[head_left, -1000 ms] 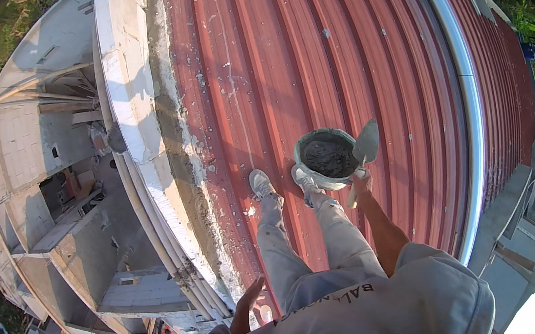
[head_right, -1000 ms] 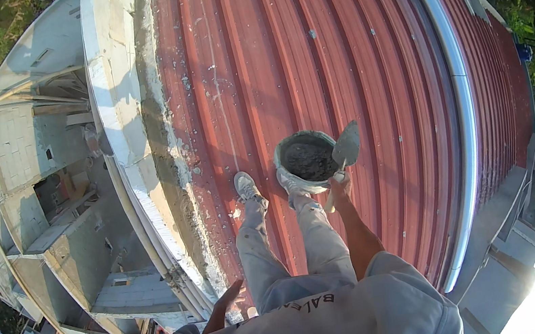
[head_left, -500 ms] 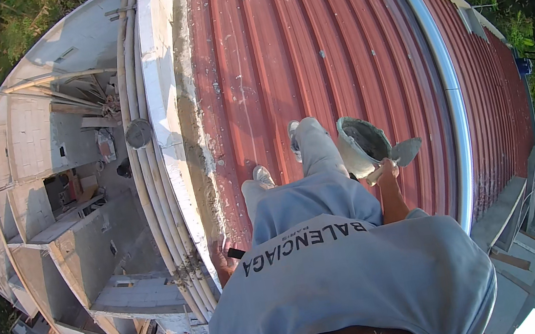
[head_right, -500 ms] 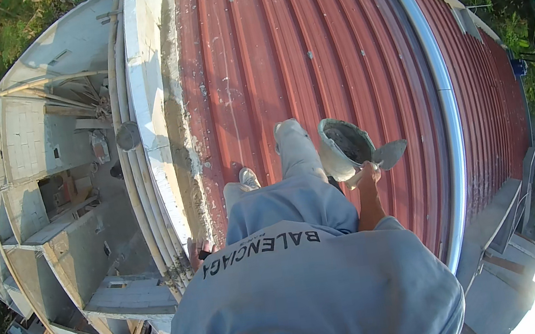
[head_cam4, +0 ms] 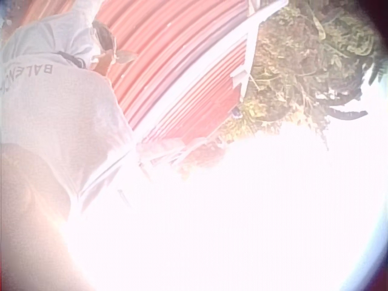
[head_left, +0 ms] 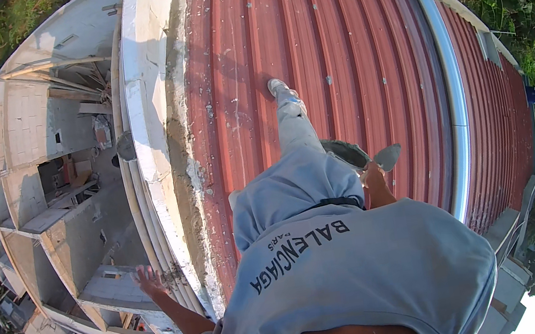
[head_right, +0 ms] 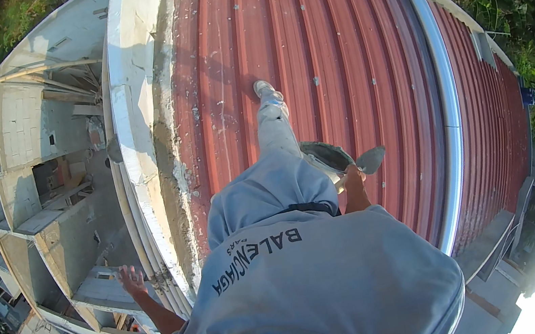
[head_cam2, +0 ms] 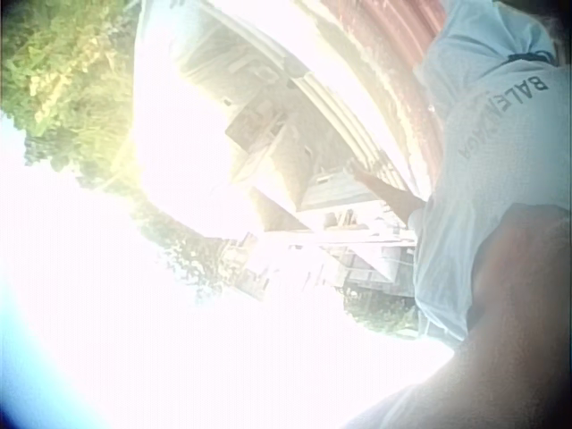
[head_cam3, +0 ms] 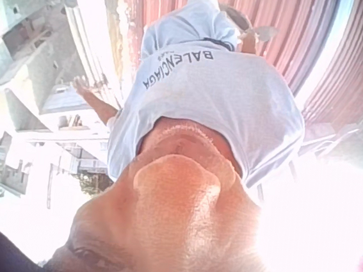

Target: Apply and smooth mortar on the top edge of a construction wall using a trowel.

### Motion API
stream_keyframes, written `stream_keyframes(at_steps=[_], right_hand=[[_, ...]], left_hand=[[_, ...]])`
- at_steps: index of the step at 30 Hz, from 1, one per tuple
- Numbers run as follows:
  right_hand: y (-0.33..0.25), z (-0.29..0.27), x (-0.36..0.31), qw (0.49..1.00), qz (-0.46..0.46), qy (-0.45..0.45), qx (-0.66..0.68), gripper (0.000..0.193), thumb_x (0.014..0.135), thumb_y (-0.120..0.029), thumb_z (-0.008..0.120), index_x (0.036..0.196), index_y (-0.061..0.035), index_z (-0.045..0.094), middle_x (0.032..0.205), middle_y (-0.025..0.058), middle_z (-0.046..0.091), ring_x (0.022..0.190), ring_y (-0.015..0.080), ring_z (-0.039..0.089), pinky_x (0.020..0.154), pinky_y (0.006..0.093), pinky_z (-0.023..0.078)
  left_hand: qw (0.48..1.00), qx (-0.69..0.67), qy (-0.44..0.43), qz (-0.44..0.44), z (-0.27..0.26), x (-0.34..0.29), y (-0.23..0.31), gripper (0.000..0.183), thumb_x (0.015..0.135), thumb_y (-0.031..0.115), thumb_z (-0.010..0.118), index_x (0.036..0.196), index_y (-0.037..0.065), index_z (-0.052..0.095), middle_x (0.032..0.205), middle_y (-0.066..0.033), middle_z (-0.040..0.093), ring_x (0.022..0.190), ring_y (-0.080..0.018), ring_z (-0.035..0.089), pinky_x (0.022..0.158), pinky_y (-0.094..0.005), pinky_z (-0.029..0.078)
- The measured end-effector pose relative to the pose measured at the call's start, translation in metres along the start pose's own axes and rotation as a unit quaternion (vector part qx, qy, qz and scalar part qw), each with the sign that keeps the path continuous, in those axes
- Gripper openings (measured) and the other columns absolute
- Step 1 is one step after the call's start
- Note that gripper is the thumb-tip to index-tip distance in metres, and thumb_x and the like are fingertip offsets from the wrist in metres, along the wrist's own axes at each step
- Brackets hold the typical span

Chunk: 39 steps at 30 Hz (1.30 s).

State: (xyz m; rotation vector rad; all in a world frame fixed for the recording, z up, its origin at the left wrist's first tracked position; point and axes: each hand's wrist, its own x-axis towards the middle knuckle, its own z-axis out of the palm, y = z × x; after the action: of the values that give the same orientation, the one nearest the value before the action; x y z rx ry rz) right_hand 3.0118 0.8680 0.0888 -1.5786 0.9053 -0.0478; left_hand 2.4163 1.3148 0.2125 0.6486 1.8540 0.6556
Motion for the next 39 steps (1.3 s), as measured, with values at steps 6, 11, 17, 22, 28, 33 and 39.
stream_keyframes(at_steps=[6,11,17,22,28,33,39], right_hand=[[-0.052,0.029,0.077,0.995,0.036,-0.019,-0.096,0.036,0.071,-0.001,0.064,0.104,0.0016,0.049,0.09,0.0119,0.057,0.067,0.0234,0.061,0.059,0.0383,0.058],[-0.126,0.154,0.169,0.988,-0.011,-0.104,-0.11,0.034,0.076,0.001,0.062,0.108,0.0033,0.049,0.095,0.014,0.059,0.081,0.0249,0.065,0.067,0.0356,0.061],[-0.199,0.301,0.194,0.952,-0.123,-0.159,-0.23,0.036,0.077,-0.008,0.066,0.107,0.0018,0.05,0.089,0.0117,0.06,0.066,0.0188,0.061,0.054,0.0333,0.052],[-0.239,0.425,0.179,0.942,-0.141,-0.2,-0.228,0.031,0.078,-0.005,0.065,0.105,-0.0002,0.051,0.087,0.0094,0.061,0.058,0.0178,0.06,0.048,0.0318,0.051],[-0.191,0.565,0.144,0.92,-0.102,-0.304,-0.227,0.034,0.072,-0.005,0.066,0.101,0.0022,0.048,0.079,0.0114,0.057,0.055,0.0183,0.057,0.044,0.0311,0.048],[-0.097,0.657,0.133,0.885,-0.068,-0.376,-0.266,0.039,0.071,-0.002,0.065,0.106,0.0034,0.05,0.08,0.0133,0.059,0.055,0.0197,0.06,0.047,0.0322,0.051],[0.007,0.727,0.066,0.811,-0.126,-0.452,-0.35,0.039,0.072,-0.006,0.066,0.107,0.0036,0.05,0.083,0.0127,0.061,0.06,0.0186,0.064,0.053,0.0328,0.054]], left_hand=[[0.99,0.119,0.013,-0.08,0.157,-0.094,0.063,0.078,0.091,0.038,0.06,0.151,0.027,0.01,0.148,-0.0013,0.037,0.118,-0.0257,0.053,0.094,-0.0514,0.04],[0.959,0.27,0.067,0.055,0.222,-0.069,0.238,0.084,0.087,0.04,0.064,0.15,0.025,0.012,0.144,-0.0062,0.042,0.123,-0.0317,0.05,0.097,-0.0543,0.035],[0.803,0.424,0.004,0.42,0.383,0.016,0.567,0.07,0.095,0.039,0.054,0.152,0.02,0.018,0.138,-0.0092,0.051,0.131,-0.027,0.043,0.105,-0.0577,0.028],[0.74,0.506,-0.086,0.435,0.667,0.078,0.541,0.073,0.091,0.053,0.052,0.149,0.015,0.029,0.142,-0.0132,0.045,0.13,-0.0297,0.045,0.106,-0.0407,0.033],[0.6,0.658,-0.066,0.45,0.794,0.234,0.355,0.109,0.074,0.074,0.057,0.148,0.002,0.02,0.138,-0.0334,0.041,0.129,-0.0435,0.042,0.107,-0.0446,0.034],[0.557,0.641,0.032,0.527,0.803,0.267,0.202,0.108,0.074,0.074,0.057,0.15,0.009,0.018,0.143,-0.0347,0.03,0.133,-0.0469,0.034,0.108,-0.0509,0.031],[0.572,0.595,0.004,0.564,0.787,0.246,0.22,0.099,0.078,0.069,0.059,0.15,0.012,0.02,0.145,-0.0316,0.029,0.131,-0.0485,0.036,0.101,-0.0536,0.039]])
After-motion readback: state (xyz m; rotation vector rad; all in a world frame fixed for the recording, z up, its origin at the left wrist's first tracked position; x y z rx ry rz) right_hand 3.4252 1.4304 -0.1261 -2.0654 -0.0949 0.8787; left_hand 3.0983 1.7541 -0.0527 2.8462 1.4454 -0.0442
